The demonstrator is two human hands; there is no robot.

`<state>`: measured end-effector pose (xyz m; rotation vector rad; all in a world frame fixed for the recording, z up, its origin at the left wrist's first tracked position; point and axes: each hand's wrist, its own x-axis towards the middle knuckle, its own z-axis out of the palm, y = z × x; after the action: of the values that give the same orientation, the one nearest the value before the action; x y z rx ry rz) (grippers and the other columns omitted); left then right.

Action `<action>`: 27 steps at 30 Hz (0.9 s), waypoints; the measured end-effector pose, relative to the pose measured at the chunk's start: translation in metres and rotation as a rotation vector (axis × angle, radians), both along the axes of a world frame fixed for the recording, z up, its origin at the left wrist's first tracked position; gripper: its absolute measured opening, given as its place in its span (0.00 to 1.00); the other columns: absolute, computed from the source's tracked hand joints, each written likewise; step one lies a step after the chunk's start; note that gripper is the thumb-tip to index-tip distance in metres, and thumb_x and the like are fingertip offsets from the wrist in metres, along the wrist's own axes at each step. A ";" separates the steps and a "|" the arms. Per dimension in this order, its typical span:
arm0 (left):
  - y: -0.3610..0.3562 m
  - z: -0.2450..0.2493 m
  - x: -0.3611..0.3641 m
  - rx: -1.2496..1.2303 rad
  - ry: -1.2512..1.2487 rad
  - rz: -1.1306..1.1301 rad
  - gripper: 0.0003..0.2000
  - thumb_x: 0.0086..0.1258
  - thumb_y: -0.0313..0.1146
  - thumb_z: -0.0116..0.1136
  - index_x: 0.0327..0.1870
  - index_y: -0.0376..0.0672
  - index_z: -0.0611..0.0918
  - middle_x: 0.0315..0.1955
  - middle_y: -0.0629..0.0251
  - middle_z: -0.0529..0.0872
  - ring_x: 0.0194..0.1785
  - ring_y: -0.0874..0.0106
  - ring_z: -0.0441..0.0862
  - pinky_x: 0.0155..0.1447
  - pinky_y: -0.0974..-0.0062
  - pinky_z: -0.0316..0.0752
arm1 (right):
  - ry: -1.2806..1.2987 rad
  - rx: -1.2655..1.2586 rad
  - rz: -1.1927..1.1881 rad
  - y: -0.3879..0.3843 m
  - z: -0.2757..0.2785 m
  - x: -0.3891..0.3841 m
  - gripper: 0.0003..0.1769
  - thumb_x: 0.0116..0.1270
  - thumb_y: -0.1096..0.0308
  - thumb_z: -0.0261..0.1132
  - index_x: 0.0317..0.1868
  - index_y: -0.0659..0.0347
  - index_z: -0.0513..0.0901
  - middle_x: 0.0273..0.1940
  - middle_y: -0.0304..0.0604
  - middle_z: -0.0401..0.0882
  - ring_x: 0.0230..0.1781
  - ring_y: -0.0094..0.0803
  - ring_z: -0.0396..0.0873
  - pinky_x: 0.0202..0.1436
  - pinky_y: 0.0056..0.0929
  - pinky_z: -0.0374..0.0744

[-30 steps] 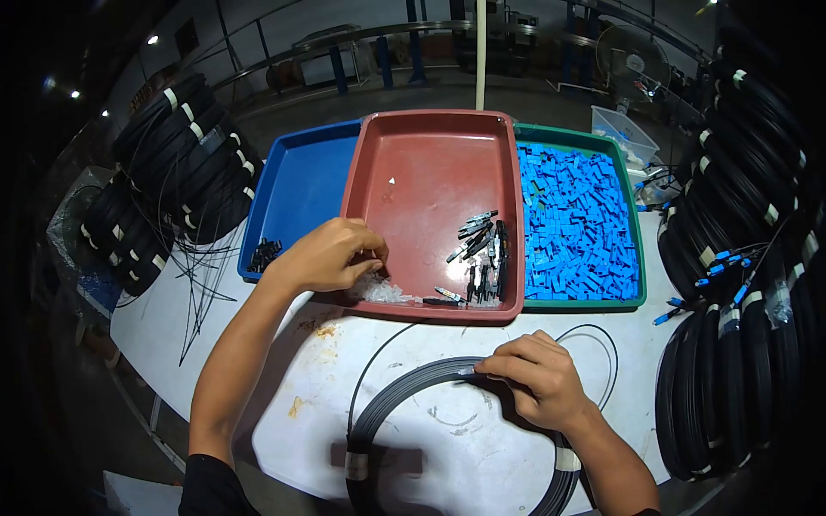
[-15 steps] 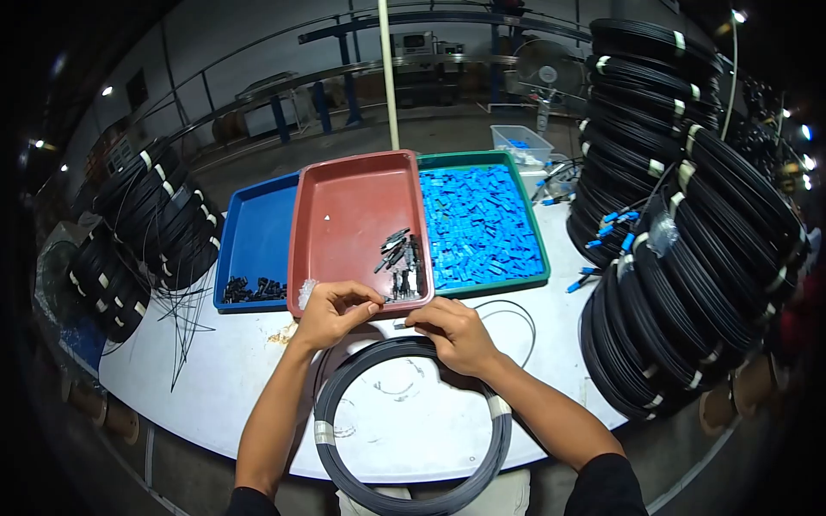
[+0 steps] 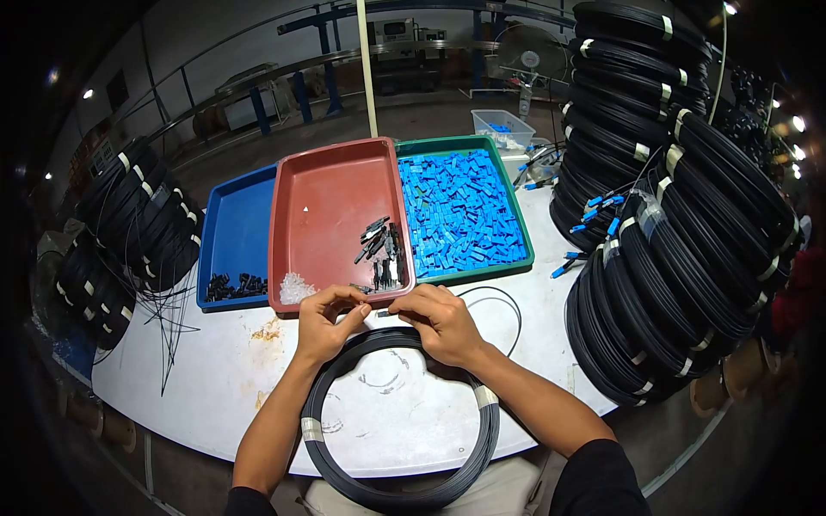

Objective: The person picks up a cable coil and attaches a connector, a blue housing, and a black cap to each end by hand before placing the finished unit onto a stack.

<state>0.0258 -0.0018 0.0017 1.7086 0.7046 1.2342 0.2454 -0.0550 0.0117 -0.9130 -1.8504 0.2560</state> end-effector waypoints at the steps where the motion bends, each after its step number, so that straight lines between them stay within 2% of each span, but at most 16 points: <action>1: 0.000 0.000 -0.001 -0.006 0.002 0.000 0.08 0.66 0.21 0.71 0.43 0.32 0.85 0.39 0.60 0.89 0.44 0.74 0.87 0.51 0.77 0.82 | 0.002 -0.006 0.000 0.000 0.000 0.000 0.12 0.61 0.85 0.69 0.44 0.63 0.88 0.38 0.45 0.85 0.36 0.34 0.83 0.37 0.28 0.80; 3: -0.002 0.000 -0.003 0.135 0.097 0.032 0.08 0.65 0.20 0.71 0.44 0.32 0.89 0.39 0.59 0.91 0.43 0.72 0.88 0.51 0.76 0.82 | -0.006 0.016 -0.001 0.000 0.001 0.000 0.12 0.60 0.85 0.69 0.44 0.64 0.89 0.38 0.45 0.86 0.36 0.35 0.82 0.38 0.28 0.80; 4: -0.003 0.002 -0.003 0.130 0.098 0.033 0.08 0.65 0.20 0.71 0.44 0.32 0.89 0.39 0.59 0.91 0.43 0.72 0.88 0.51 0.76 0.82 | -0.011 0.028 -0.002 0.000 0.001 0.000 0.13 0.60 0.85 0.69 0.43 0.63 0.89 0.38 0.45 0.86 0.36 0.36 0.82 0.39 0.29 0.80; 6: -0.006 0.009 0.001 0.430 0.160 0.175 0.08 0.61 0.22 0.71 0.41 0.38 0.92 0.35 0.58 0.92 0.38 0.69 0.89 0.44 0.74 0.82 | -0.010 0.038 0.001 0.000 0.000 0.000 0.13 0.59 0.85 0.69 0.43 0.64 0.89 0.38 0.45 0.86 0.36 0.36 0.82 0.39 0.29 0.80; 10: -0.012 0.013 0.001 0.426 0.215 0.181 0.09 0.60 0.21 0.71 0.41 0.38 0.92 0.36 0.55 0.92 0.40 0.67 0.89 0.48 0.73 0.82 | 0.007 0.021 -0.011 0.000 0.001 0.001 0.13 0.58 0.86 0.68 0.43 0.64 0.89 0.38 0.45 0.86 0.36 0.37 0.82 0.40 0.30 0.80; 12: -0.012 0.013 0.002 0.478 0.222 0.171 0.09 0.59 0.21 0.70 0.42 0.39 0.92 0.34 0.58 0.92 0.37 0.66 0.88 0.43 0.72 0.81 | 0.004 0.026 -0.012 -0.001 0.001 0.000 0.14 0.58 0.86 0.68 0.43 0.64 0.89 0.38 0.45 0.85 0.36 0.37 0.82 0.40 0.30 0.80; 18: -0.014 0.012 0.003 0.549 0.255 0.146 0.09 0.59 0.22 0.71 0.40 0.38 0.92 0.33 0.58 0.92 0.34 0.67 0.88 0.37 0.73 0.82 | -0.042 0.078 -0.019 0.001 0.000 0.001 0.14 0.57 0.86 0.67 0.42 0.63 0.89 0.37 0.46 0.85 0.36 0.37 0.82 0.39 0.29 0.80; 27: -0.013 0.011 0.005 0.595 0.244 0.171 0.08 0.59 0.21 0.71 0.39 0.37 0.91 0.33 0.56 0.92 0.34 0.66 0.90 0.37 0.73 0.84 | -0.042 0.084 -0.031 0.001 -0.001 0.000 0.17 0.54 0.88 0.65 0.42 0.63 0.89 0.36 0.46 0.84 0.35 0.37 0.83 0.38 0.31 0.81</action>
<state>0.0305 -0.0152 0.0132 2.3566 0.6760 1.4665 0.2451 -0.0545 0.0103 -0.8943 -1.8698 0.1394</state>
